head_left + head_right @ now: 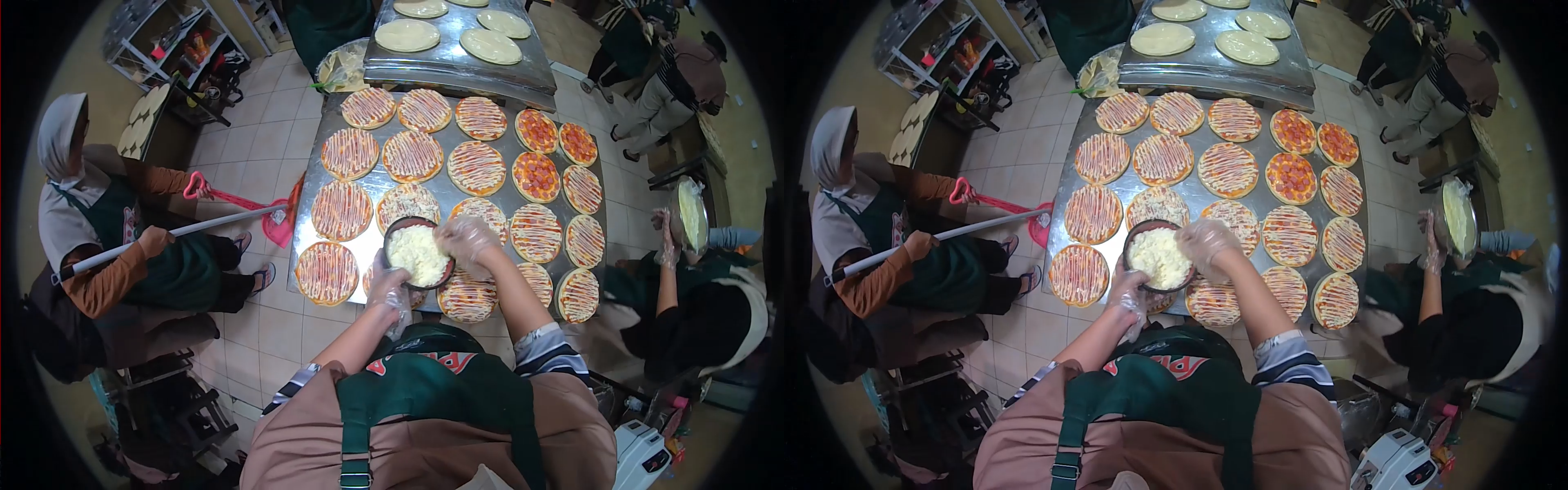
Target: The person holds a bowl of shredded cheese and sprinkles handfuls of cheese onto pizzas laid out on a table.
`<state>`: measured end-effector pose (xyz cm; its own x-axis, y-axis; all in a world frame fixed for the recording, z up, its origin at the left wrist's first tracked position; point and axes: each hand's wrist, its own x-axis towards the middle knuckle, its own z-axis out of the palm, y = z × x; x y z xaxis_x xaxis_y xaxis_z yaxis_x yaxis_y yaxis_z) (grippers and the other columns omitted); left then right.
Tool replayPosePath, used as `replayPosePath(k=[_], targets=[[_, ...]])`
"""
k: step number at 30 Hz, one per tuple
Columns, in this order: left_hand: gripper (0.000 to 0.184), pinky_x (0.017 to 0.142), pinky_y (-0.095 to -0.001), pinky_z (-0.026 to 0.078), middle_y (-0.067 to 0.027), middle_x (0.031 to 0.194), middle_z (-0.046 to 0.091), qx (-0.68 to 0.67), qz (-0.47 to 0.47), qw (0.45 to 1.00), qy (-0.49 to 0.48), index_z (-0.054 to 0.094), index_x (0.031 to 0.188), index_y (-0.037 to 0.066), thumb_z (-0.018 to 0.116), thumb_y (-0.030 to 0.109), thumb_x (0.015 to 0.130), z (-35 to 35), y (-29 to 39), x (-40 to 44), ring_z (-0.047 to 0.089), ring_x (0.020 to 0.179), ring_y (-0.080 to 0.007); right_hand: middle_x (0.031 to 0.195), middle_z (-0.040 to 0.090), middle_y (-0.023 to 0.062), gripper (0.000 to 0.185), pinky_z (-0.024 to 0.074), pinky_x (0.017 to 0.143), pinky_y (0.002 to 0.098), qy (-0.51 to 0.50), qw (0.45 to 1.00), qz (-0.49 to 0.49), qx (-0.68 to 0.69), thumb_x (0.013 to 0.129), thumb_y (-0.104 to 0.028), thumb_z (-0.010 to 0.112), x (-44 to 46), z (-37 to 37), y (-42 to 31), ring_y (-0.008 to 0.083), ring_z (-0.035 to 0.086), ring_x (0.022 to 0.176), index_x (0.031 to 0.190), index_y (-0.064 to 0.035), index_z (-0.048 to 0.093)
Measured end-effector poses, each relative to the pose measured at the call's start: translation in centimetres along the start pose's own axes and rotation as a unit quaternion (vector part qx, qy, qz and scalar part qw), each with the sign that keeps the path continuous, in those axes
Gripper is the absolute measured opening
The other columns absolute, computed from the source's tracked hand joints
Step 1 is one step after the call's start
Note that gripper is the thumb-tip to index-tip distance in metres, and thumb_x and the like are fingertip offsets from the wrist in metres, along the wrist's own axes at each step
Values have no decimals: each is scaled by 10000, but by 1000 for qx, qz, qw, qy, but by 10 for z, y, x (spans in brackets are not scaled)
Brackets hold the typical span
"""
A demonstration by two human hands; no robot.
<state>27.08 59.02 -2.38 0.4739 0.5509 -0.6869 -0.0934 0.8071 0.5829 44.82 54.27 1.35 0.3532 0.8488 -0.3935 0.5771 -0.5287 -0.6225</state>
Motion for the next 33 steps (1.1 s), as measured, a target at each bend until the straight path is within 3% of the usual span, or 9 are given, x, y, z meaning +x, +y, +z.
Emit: replayPosePath(k=[3, 7, 9, 16, 17, 22, 26, 31, 33], targets=[[800, 436, -341, 461, -138, 1105, 419, 5, -20, 1000, 7, 138, 1302, 205, 479, -43, 622, 11, -5, 1, 545, 767, -270, 846, 609, 143, 342, 458, 726, 334, -65, 958, -46, -275, 692, -321, 609, -4, 20, -2, 274, 587, 825, 884, -38, 617], [756, 518, -419, 504, -135, 1133, 371, -24, -15, 1000, 12, 205, 1260, 246, 435, -51, 604, 18, -15, 2, 492, 917, -320, 921, 592, 151, 387, 436, 786, 330, -111, 952, 13, -286, 675, -340, 610, -11, 46, -4, 268, 563, 906, 952, -69, 601], [749, 498, -404, 498, -133, 1124, 371, 17, -11, 1000, -3, 207, 1254, 253, 434, -46, 605, 17, -19, 3, 495, 898, -320, 1011, 558, 160, 445, 413, 829, 327, 0, 985, 29, -168, 674, -330, 604, -19, 54, -3, 268, 532, 966, 1043, -85, 555], [817, 523, -407, 478, -152, 1153, 361, -41, -39, 998, -24, 112, 1290, 275, 436, -46, 611, 22, -20, 4, 516, 874, -307, 1035, 553, 137, 459, 418, 835, 323, -29, 996, 19, -87, 705, -312, 591, -19, 27, 23, 267, 537, 952, 1113, -114, 521], [797, 588, -480, 476, -147, 1183, 340, -36, -57, 997, -26, 127, 1275, 291, 420, -50, 617, 26, -17, 5, 498, 943, -333, 1035, 553, 137, 459, 418, 835, 323, -28, 996, 22, -87, 705, -312, 591, -22, 24, 28, 267, 537, 952, 1113, -114, 521], [699, 595, -494, 501, -153, 1187, 355, -24, -77, 997, -17, 160, 1243, 293, 400, -4, 657, 42, -22, 10, 490, 984, -361, 1075, 567, 61, 398, 432, 793, 250, 31, 988, 86, 127, 714, -160, 651, -22, 13, 52, 136, 546, 899, 1099, -126, 553], [687, 636, -494, 494, -144, 1184, 360, -6, -86, 996, -11, 183, 1232, 296, 405, -4, 656, 49, -23, 9, 484, 997, -352, 1041, 572, 74, 388, 439, 772, 247, 15, 945, 103, 311, 736, -161, 635, -28, 12, 61, 138, 543, 881, 1089, -34, 539], [656, 665, -508, 491, -138, 1183, 358, -10, -101, 995, -10, 212, 1211, 297, 403, 1, 658, 47, -22, 11, 474, 1010, -357, 998, 537, 162, 391, 453, 784, 280, 5, 703, 12, 711, 765, -9, 537, -35, 13, 78, 212, 548, 889, 1142, 32, 437], [654, 678, -519, 488, -136, 1188, 356, -23, -103, 994, -11, 218, 1209, 298, 405, 2, 656, 41, -16, 8, 473, 1015, -362, 1016, 526, 161, 408, 454, 792, 286, 36, 692, 39, 720, 765, 24, 511, -37, 11, 91, 227, 546, 900, 1161, 27, 413]])
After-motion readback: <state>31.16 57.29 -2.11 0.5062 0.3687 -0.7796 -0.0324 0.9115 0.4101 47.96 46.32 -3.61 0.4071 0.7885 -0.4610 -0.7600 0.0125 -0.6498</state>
